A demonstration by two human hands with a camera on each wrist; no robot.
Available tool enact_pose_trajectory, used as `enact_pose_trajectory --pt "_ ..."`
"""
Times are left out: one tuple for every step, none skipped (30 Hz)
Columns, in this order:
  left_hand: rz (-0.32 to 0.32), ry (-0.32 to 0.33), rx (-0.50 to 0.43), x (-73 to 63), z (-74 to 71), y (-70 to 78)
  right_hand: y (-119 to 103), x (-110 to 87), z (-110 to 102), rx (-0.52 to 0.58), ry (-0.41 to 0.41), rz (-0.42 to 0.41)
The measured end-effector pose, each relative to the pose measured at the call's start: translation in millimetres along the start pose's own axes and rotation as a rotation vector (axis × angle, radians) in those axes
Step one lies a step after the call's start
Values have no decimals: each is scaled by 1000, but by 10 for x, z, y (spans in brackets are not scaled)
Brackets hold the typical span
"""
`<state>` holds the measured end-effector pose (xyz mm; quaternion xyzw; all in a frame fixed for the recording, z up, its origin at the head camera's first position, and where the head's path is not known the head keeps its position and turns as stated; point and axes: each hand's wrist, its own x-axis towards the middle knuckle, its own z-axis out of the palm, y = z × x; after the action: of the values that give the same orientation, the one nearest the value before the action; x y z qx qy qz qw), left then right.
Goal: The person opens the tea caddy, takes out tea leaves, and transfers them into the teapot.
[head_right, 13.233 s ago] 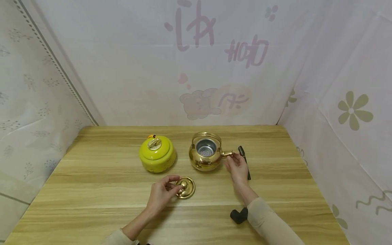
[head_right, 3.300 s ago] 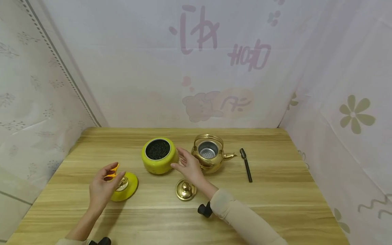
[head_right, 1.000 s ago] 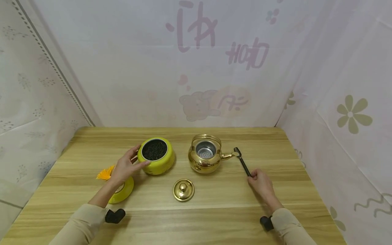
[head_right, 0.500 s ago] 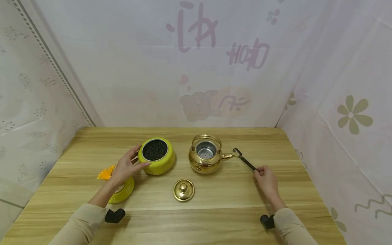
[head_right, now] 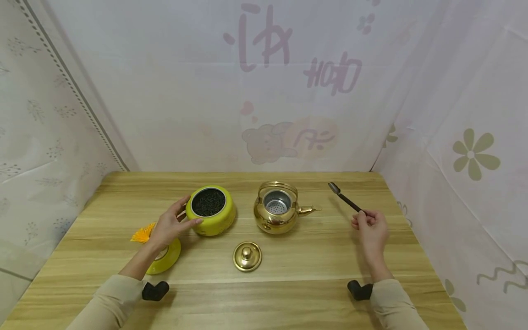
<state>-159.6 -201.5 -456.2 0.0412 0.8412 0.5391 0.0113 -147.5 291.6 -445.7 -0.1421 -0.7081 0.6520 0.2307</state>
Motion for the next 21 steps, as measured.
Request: enact_pose_trajectory --pt "-3 0 0 0 0 -1 -38 5 19 61 15 -29" --pt "-8 0 -2 1 1 -2 -80 3 44 118 23 -65" --pt "-13 0 -3 1 2 -4 -127 -4 75 163 27 -106" --pt "-17 0 -3 2 2 -5 -179 -14 112 209 24 -146" --pt "-19 1 -3 3 3 -9 -236 -30 155 242 17 -193" --pt "-20 0 -3 4 3 -12 -298 -50 203 280 5 -230" --pt "-20 1 -2 3 2 -12 -358 -79 257 320 -11 -265" --pt "-19 1 -3 3 0 -15 -420 -112 316 355 -30 -298" --pt "-17 1 -4 1 -1 -14 -479 -148 376 381 -52 -328" --pt "-16 1 -4 0 -3 -14 -533 -187 437 402 -80 -354" --pt "-15 1 -4 0 -3 -15 -583 -230 501 419 -109 -373" --pt "-14 -1 -4 -2 -4 -11 -627 -275 567 433 -137 -385" --pt "-13 -1 -6 -3 -5 -8 -663 -323 635 441 -169 -396" --pt "-14 -1 -9 -3 -5 -4 -693 -372 705 443 -202 -403" --pt "-14 0 -10 -5 -3 -1 -720 -423 779 438 -231 -403" --pt "-15 -1 -9 -4 -2 1 -741 -476 854 438 -262 -397" --pt "-14 -2 -10 -6 -1 5 -757 -526 932 435 -290 -388" --pt "-12 -3 -10 -7 -1 9 -768 -576 1009 424 -322 -382" --pt "-11 -1 -11 -7 1 12 -772 -625 1090 411 -348 -375" --pt "-11 -2 -12 -9 3 12 -773 -671 1167 394 -376 -369" --pt "-10 -3 -14 -9 6 14 -772 -715 1243 372 -398 -361"
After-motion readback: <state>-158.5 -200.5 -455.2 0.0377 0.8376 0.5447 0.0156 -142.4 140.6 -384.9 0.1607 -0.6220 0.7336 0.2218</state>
